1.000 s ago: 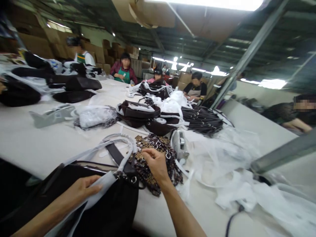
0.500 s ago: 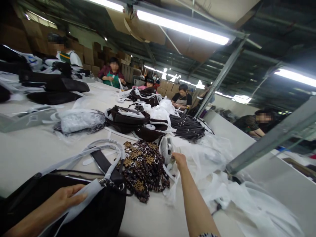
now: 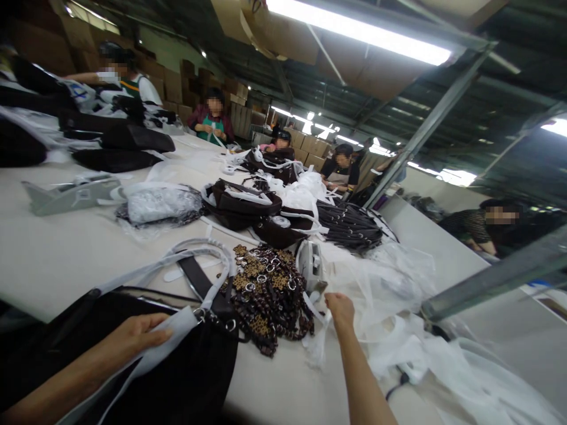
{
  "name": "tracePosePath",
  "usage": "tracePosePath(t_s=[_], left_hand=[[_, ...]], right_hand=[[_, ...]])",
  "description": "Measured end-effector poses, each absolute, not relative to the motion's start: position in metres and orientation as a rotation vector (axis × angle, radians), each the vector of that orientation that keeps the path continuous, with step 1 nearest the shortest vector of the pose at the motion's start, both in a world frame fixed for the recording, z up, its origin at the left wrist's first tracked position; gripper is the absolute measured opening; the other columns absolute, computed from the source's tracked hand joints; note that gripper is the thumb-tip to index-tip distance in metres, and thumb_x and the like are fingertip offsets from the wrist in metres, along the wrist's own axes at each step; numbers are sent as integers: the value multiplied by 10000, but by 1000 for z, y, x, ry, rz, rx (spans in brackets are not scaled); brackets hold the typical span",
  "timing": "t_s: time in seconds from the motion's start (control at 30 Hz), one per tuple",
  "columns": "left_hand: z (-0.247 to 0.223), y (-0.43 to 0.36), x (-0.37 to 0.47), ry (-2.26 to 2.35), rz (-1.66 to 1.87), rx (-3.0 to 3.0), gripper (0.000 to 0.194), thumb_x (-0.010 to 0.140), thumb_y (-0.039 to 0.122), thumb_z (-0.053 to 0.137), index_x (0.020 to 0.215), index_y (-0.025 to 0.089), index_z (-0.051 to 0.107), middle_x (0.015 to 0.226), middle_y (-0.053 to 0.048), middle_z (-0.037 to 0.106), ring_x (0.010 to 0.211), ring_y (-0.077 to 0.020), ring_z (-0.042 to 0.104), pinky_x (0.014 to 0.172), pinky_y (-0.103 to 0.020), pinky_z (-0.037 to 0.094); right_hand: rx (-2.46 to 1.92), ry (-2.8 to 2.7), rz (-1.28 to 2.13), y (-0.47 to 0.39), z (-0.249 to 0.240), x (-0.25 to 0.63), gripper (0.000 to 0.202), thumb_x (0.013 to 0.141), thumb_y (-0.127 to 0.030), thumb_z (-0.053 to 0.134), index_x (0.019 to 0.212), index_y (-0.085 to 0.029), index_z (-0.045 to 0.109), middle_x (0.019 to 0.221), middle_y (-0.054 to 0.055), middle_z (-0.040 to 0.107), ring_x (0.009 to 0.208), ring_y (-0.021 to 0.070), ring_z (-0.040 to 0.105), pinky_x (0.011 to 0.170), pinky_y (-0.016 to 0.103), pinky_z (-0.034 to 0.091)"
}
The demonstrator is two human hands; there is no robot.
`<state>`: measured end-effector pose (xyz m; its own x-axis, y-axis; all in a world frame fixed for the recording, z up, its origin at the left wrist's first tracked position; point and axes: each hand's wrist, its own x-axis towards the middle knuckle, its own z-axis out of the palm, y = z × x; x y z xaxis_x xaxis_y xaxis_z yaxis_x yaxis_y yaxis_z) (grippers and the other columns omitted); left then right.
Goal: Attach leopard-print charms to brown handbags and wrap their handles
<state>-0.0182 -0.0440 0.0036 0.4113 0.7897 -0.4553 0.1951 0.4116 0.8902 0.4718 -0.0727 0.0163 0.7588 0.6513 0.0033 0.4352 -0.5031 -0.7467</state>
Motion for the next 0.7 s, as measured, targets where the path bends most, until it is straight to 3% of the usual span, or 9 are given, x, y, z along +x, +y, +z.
tracePosePath(t_s=[0.1, 0.2, 0.27, 0.43, 0.7], left_hand=[[11, -49, -16, 1135, 539, 1122, 366, 644, 435, 698, 824, 120, 653, 636, 15, 601, 536, -117, 472, 515, -214, 307], [18, -52, -15, 1129, 596, 1128, 310, 631, 405, 685, 749, 125, 628, 593, 31, 542, 509, -96, 404, 491, -215, 258], [20, -53, -14, 1136, 613, 1130, 294, 631, 397, 677, 726, 124, 621, 581, 34, 521, 500, -90, 380, 482, -218, 240], [16, -55, -14, 1182, 598, 1174, 272, 671, 354, 650, 812, 122, 647, 589, 44, 507, 505, -89, 368, 483, -223, 236], [17, -61, -13, 1345, 664, 1528, 279, 781, 407, 592, 793, 140, 671, 699, -22, 641, 623, -156, 538, 556, -246, 324]], right_hand=[[-2139, -822, 388, -74, 29, 457, 177, 711, -323, 689, 652, -158, 708, 557, 27, 665, 598, 192, 619, 583, 294, 471], [-1829, -907, 635, -67, 45, 400, 361, 686, -441, 743, 909, -157, 732, 770, 39, 729, 707, 182, 645, 649, 279, 502], [-1536, -945, 879, -68, 55, 336, 409, 659, -429, 796, 967, -173, 713, 807, 30, 727, 716, 157, 632, 671, 261, 505], [-1288, -1140, 1335, -81, 67, 182, 378, 725, -322, 770, 1033, -185, 600, 635, -39, 654, 570, 109, 567, 577, 223, 469], [-1558, -1369, 1194, -64, 31, 146, 250, 725, -335, 696, 806, -215, 493, 585, -53, 593, 511, 131, 558, 457, 220, 443]])
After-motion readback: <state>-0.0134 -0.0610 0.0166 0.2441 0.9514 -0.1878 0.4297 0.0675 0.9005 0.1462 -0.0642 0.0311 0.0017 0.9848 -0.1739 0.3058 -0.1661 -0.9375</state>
